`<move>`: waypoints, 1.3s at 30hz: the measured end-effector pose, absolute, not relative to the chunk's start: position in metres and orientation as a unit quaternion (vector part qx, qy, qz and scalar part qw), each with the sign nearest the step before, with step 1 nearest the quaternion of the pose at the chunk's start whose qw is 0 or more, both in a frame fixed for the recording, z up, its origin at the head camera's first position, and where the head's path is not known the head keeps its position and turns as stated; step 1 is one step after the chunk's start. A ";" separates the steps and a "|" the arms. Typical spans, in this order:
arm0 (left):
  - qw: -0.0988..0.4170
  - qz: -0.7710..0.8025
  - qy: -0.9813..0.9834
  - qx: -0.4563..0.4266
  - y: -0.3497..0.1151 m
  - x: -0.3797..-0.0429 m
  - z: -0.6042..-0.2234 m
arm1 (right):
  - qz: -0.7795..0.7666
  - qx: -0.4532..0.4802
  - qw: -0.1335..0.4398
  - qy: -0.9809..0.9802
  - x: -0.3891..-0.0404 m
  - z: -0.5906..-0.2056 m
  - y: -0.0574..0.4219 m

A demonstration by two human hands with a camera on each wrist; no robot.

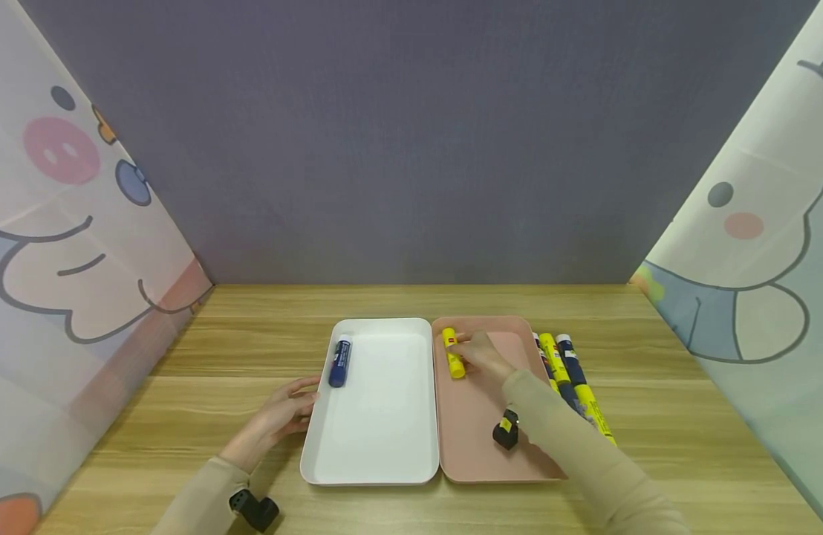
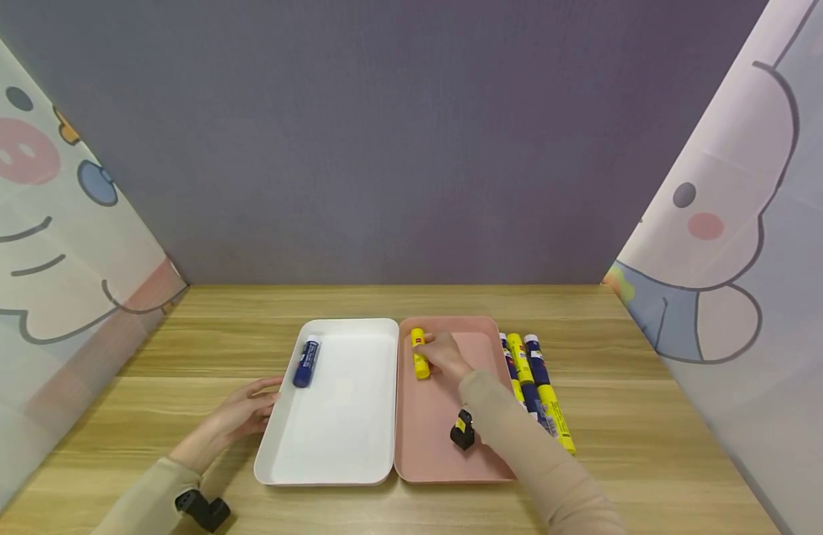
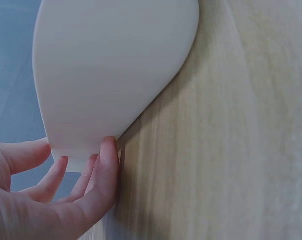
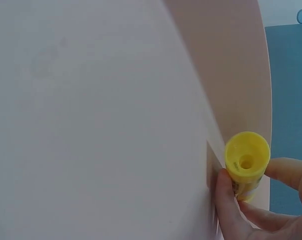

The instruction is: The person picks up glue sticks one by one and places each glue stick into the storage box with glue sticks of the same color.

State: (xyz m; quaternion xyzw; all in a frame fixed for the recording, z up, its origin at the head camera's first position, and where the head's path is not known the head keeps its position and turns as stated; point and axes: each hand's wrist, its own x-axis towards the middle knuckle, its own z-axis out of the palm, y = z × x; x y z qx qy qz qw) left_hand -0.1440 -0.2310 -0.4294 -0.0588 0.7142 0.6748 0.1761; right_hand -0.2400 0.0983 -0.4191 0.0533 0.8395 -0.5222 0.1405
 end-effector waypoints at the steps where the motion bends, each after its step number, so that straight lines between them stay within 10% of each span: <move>1: 0.176 0.675 0.714 -0.059 -0.231 -0.144 -0.430 | -0.523 0.052 0.140 0.839 -0.240 -0.419 0.098; 39: 0.179 0.676 0.713 -0.054 -0.232 -0.143 -0.430 | -0.420 -0.124 0.115 0.892 -0.207 -0.361 0.151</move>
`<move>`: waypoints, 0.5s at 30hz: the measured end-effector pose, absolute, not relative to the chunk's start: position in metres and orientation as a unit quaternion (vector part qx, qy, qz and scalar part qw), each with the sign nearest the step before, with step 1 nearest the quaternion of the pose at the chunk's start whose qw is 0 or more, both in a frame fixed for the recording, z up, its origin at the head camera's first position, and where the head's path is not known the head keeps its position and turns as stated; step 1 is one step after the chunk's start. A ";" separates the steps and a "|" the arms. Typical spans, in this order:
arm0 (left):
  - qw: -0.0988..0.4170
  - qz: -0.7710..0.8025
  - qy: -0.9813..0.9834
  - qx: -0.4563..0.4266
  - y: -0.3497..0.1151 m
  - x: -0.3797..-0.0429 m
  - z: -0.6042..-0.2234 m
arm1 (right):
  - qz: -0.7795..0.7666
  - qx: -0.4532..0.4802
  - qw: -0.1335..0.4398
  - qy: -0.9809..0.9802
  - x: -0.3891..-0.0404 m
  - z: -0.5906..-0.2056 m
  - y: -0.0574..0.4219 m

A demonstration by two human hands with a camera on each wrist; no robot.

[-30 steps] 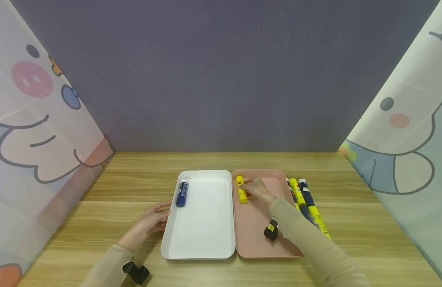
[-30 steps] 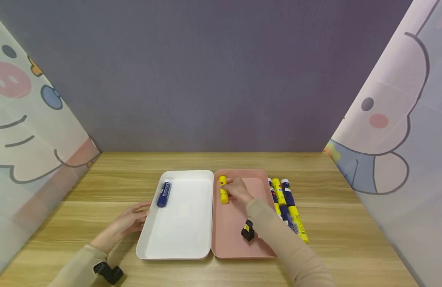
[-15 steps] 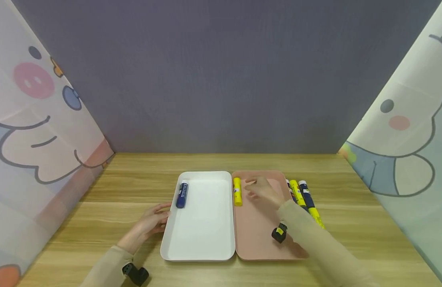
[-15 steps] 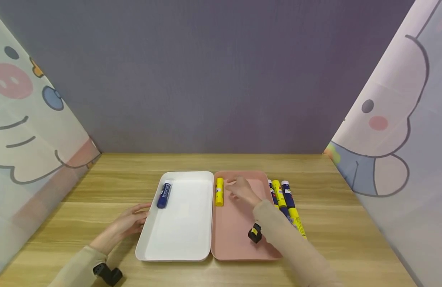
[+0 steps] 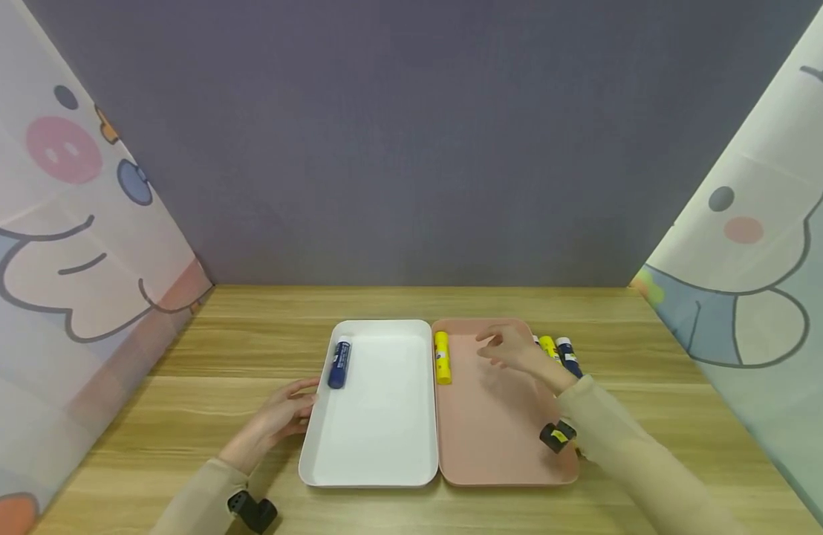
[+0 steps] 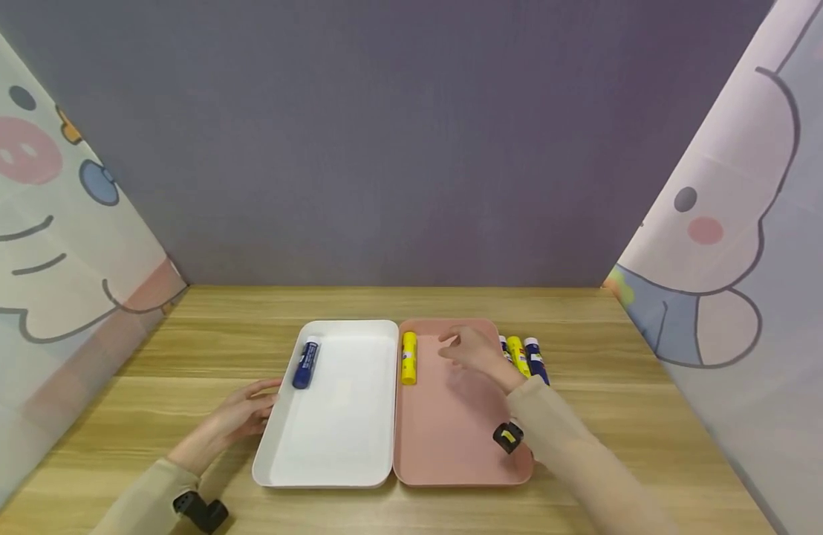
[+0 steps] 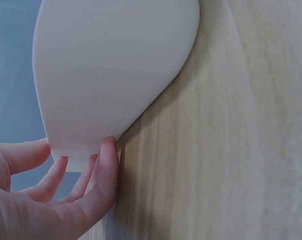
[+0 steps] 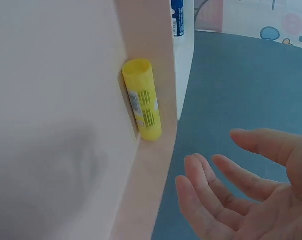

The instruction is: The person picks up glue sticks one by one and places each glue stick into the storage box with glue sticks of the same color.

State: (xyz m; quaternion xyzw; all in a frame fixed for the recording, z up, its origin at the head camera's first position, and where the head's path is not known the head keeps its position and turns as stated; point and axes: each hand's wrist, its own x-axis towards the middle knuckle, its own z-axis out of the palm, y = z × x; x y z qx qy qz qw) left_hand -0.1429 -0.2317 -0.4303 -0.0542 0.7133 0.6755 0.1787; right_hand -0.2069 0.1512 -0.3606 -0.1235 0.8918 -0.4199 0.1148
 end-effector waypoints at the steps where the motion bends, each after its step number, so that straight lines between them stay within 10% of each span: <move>1: 0.179 0.675 0.713 -0.053 -0.232 -0.143 -0.430 | -0.418 -0.127 0.111 0.893 -0.207 -0.360 0.154; 15: 0.187 0.678 0.710 -0.048 -0.232 -0.143 -0.428 | -0.419 -0.140 0.105 0.891 -0.203 -0.353 0.200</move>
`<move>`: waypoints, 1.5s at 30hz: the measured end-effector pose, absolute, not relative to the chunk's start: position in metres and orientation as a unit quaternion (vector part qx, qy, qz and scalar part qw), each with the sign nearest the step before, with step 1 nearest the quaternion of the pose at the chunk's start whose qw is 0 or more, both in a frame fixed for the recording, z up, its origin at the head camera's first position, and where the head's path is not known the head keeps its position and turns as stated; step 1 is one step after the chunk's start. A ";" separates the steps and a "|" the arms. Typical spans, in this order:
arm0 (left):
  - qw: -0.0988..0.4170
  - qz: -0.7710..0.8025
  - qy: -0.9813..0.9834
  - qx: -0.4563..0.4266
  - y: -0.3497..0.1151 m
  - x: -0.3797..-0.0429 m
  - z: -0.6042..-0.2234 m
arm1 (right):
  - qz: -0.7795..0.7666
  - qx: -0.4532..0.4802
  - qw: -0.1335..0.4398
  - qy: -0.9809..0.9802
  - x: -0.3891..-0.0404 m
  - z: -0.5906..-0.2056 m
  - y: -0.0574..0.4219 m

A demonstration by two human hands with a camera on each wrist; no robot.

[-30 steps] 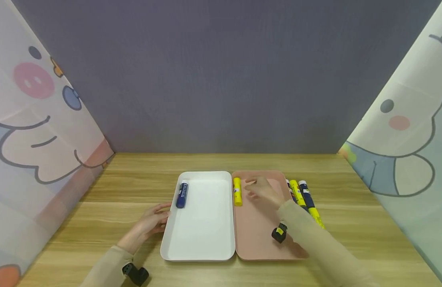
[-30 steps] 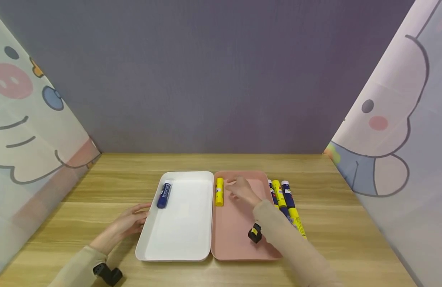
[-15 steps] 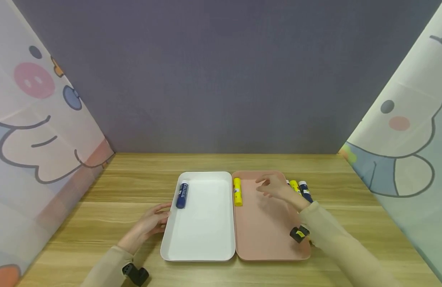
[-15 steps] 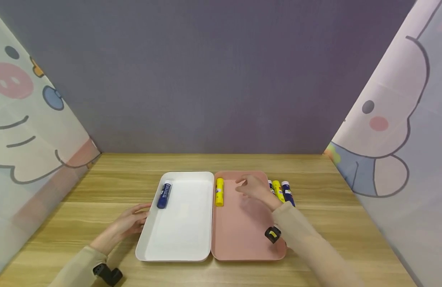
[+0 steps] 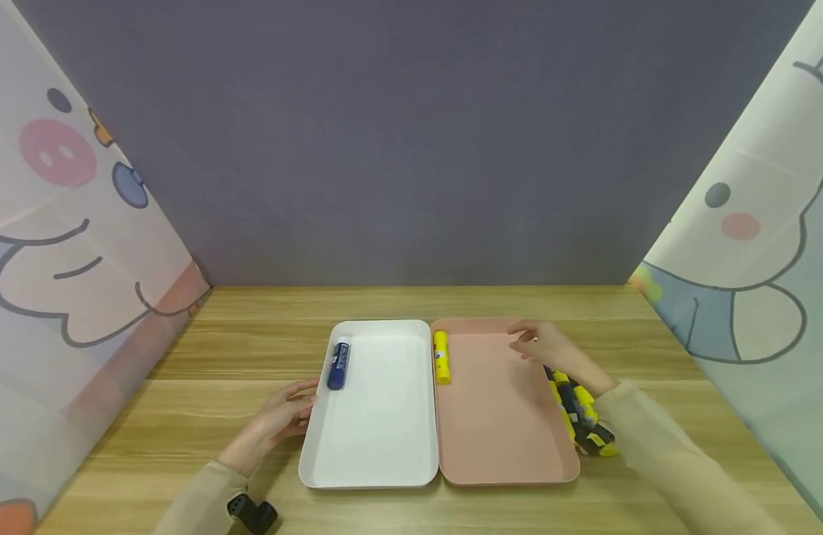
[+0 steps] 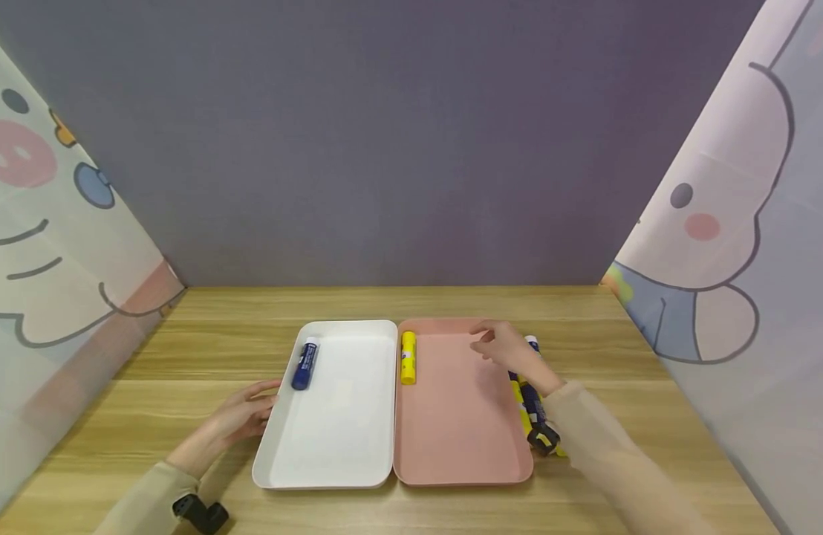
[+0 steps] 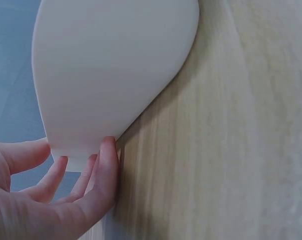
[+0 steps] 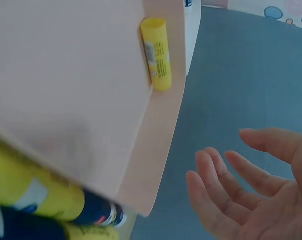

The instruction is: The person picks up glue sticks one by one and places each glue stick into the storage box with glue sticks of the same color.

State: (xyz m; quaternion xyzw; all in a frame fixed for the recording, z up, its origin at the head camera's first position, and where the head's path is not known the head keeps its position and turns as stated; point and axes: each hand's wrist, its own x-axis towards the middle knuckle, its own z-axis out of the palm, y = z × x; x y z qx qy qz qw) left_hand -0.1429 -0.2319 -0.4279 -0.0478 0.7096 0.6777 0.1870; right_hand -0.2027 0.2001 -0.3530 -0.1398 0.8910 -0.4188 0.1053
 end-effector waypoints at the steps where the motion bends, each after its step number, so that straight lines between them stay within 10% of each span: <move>1: 0.187 0.678 0.709 -0.048 -0.232 -0.143 -0.428 | -0.416 -0.141 0.100 0.893 -0.203 -0.354 0.203; 45: 0.179 0.677 0.712 -0.049 -0.234 -0.144 -0.432 | -0.371 -0.048 0.050 0.926 -0.206 -0.380 0.277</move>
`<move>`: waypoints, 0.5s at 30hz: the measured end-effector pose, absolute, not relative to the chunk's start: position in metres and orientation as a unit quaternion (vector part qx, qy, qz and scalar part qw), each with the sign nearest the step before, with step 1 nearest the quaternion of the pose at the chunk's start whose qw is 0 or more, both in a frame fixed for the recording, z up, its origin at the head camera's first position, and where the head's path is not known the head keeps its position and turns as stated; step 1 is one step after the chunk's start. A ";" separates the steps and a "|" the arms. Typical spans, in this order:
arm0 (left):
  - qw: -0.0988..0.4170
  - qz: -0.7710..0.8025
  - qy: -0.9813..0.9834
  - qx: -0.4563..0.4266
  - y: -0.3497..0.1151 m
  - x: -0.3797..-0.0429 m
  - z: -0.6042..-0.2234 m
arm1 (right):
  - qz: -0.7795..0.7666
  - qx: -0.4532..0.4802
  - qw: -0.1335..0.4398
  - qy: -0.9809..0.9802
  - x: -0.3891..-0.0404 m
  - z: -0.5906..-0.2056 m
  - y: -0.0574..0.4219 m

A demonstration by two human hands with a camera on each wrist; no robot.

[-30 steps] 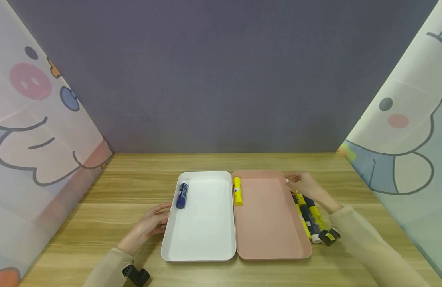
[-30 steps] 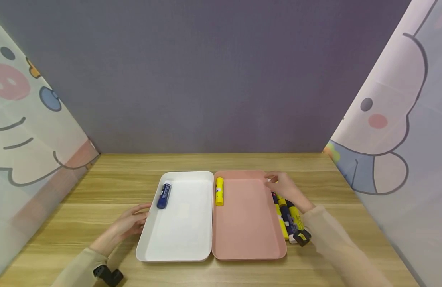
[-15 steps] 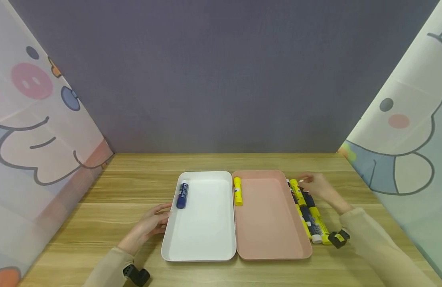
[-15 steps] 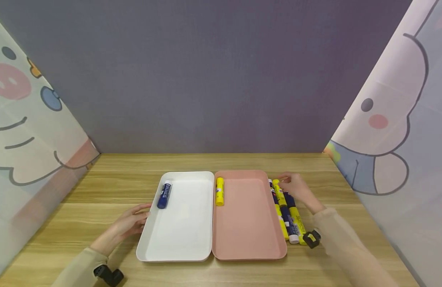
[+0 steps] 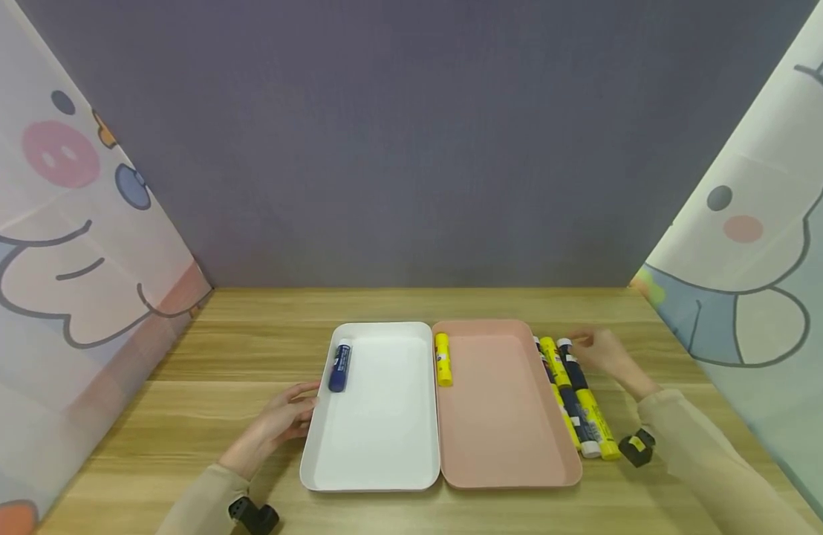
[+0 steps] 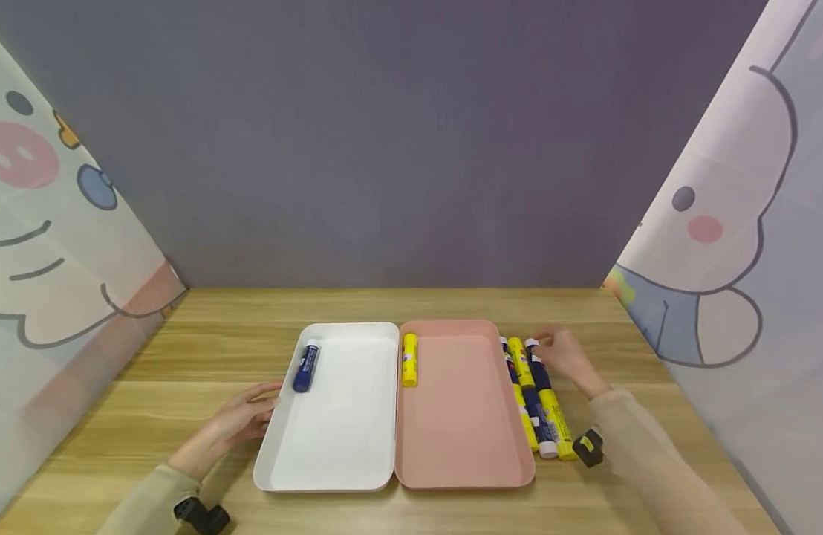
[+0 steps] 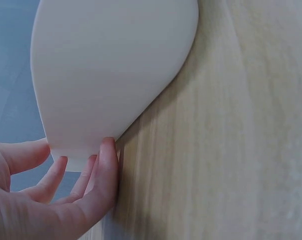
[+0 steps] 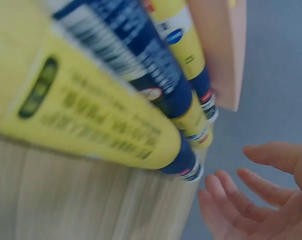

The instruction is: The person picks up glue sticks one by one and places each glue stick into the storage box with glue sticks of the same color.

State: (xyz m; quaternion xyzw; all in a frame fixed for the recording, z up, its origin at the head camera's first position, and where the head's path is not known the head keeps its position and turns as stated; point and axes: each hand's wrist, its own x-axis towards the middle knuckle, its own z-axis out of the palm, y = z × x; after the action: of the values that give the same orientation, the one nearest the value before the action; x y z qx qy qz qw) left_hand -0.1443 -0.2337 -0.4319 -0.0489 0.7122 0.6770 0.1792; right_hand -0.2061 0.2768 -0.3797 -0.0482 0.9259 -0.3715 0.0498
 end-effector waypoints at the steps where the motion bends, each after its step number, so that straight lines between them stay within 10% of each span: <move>1: 0.180 0.678 0.711 -0.047 -0.234 -0.144 -0.432 | -0.367 -0.047 0.049 0.928 -0.206 -0.382 0.278; 15: 0.182 0.673 0.715 -0.047 -0.232 -0.143 -0.432 | -0.333 -0.019 0.118 0.935 -0.214 -0.392 0.285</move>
State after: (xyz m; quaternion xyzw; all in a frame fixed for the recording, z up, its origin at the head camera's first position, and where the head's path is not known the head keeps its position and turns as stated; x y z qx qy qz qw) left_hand -0.1432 -0.2324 -0.4315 -0.0470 0.7152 0.6733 0.1815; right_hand -0.2135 0.2853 -0.3923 -0.0195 0.9353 -0.3329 0.1183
